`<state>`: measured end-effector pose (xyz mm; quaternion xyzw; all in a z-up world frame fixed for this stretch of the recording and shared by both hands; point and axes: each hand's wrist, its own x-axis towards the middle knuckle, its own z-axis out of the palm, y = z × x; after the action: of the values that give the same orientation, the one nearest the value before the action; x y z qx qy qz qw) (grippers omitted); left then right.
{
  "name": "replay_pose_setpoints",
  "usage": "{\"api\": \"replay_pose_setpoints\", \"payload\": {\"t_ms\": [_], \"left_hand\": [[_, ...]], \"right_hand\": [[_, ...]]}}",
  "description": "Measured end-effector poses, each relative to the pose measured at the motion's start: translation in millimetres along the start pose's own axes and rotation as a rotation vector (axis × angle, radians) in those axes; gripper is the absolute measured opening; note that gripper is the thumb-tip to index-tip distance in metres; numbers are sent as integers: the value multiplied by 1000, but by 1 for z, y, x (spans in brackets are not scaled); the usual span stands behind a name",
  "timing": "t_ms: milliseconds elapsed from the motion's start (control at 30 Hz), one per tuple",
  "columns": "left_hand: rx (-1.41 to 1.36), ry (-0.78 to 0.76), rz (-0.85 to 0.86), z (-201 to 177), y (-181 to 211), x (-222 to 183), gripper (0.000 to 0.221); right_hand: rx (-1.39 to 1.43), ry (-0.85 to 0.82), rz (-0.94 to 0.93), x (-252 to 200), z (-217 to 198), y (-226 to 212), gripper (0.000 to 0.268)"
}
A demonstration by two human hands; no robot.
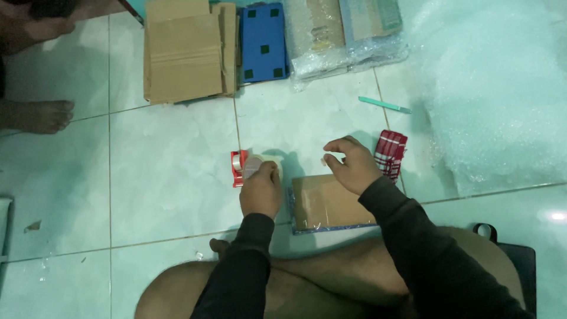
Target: A person packages a small item by wrapping it in bubble wrap and taping it to a cardboard sheet while sitting on the floor.
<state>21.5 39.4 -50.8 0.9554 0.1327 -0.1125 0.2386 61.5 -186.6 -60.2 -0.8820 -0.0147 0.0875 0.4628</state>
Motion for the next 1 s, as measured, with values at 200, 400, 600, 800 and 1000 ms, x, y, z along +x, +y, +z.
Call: {"api": "replay_pose_setpoints", "payload": {"t_ms": [200, 400, 600, 800, 1000], "left_hand": [[362, 58, 241, 66, -29, 11, 22], [401, 84, 242, 67, -35, 8, 24], [394, -26, 123, 61, -27, 0, 34], [244, -92, 34, 13, 13, -34, 53], [-497, -280, -328, 2, -8, -30, 60]], "right_hand": [[-69, -114, 82, 2, -10, 4, 29], [-395, -237, 153, 8, -21, 20, 49], [-805, -670, 176, -6, -10, -10, 107], [-808, -693, 90, 8, 17, 37, 99], [-558, -519, 102, -11, -24, 13, 52]]}}
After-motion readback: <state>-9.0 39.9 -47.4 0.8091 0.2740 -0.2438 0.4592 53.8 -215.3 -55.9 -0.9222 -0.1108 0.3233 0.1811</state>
